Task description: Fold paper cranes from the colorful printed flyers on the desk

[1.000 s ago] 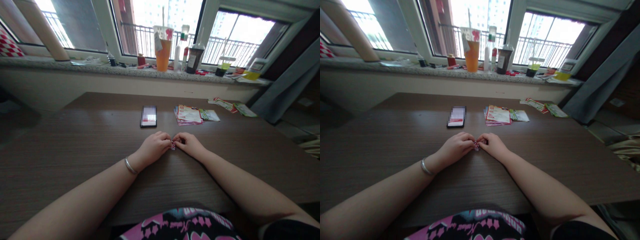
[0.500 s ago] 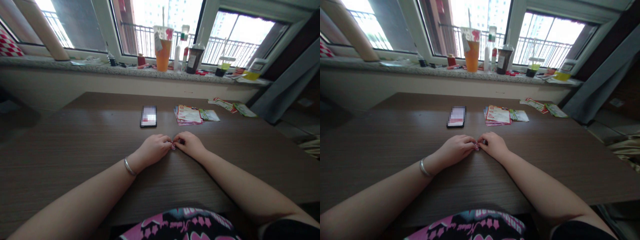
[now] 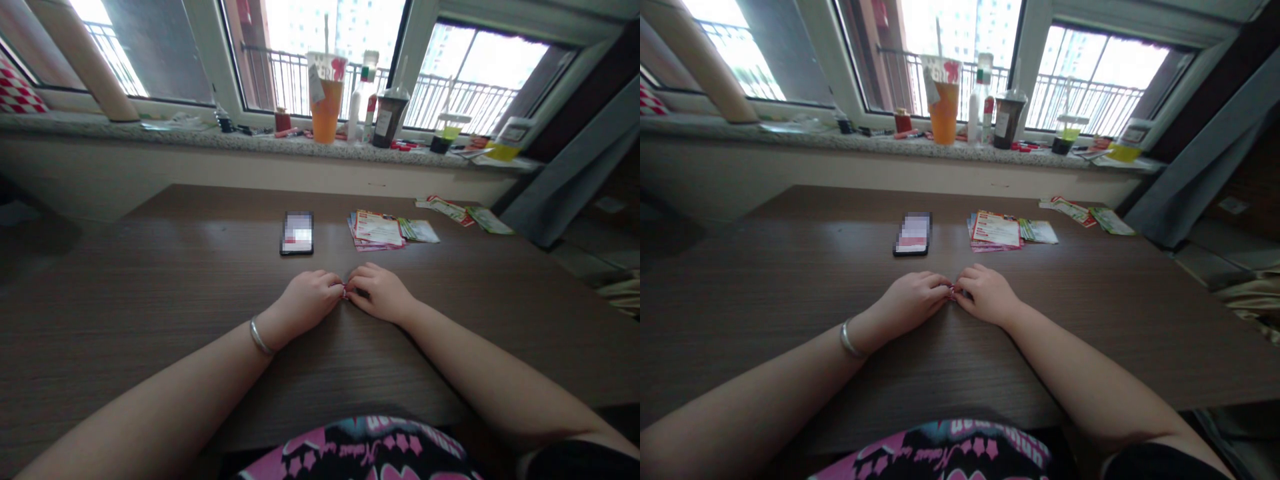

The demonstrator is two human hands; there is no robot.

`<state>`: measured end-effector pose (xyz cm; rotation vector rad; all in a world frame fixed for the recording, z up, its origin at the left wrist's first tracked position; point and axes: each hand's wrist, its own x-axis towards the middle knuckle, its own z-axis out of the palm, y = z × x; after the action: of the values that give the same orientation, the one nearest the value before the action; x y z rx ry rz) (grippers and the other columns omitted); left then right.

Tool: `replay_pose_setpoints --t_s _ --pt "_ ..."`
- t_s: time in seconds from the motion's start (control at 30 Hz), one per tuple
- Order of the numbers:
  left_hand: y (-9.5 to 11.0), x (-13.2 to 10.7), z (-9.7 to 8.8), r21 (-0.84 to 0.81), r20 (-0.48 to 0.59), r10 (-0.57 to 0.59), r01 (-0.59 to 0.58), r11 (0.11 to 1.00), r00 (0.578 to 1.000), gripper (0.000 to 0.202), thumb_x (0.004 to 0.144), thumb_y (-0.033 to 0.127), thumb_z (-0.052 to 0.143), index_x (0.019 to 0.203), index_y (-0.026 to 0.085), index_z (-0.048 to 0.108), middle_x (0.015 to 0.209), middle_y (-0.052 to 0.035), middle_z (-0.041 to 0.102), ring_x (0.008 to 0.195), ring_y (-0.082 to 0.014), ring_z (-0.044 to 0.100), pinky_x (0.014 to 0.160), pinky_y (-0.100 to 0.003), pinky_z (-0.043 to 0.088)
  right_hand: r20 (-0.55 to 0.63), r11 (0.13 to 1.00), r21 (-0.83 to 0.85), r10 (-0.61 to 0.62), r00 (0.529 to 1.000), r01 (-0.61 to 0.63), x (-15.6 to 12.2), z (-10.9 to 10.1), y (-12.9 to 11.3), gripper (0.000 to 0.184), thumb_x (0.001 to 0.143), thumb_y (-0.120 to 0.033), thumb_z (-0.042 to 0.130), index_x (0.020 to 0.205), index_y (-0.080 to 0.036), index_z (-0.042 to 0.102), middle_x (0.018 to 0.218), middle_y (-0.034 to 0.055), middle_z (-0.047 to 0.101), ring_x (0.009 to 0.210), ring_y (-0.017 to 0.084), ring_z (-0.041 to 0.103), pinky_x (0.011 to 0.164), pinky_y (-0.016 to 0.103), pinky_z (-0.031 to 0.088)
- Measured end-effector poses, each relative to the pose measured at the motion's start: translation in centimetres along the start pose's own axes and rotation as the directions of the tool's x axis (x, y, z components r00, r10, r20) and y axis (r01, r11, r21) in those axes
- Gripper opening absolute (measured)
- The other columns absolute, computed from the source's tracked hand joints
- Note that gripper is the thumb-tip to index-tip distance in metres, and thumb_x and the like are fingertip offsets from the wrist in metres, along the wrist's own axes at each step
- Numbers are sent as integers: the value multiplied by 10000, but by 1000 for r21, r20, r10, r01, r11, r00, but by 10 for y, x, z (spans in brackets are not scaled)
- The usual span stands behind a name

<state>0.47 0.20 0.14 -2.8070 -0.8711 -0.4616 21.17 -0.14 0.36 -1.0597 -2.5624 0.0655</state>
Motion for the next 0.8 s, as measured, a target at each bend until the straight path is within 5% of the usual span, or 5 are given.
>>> replay_pose_setpoints --t_s 0.43,0.8 --pt "-2 1 -2 -41 40 -20 22 999 999 134 886 192 528 895 161 658 861 -63 671 827 -184 611 754 -301 487 96 994 -107 20 995 -10 -1 -9 -8 119 825 -284 594 912 -204 611 947 66 627 909 211 561 765 307 426" --pt "-2 0 -2 -82 22 -68 70 994 997 165 912 228 489 908 175 645 849 -54 632 808 -188 571 719 -298 467 21 995 -60 87 996 -86 -2 0 -5 98 829 -244 570 899 -202 625 920 50 669 872 192 604 752 282 434"
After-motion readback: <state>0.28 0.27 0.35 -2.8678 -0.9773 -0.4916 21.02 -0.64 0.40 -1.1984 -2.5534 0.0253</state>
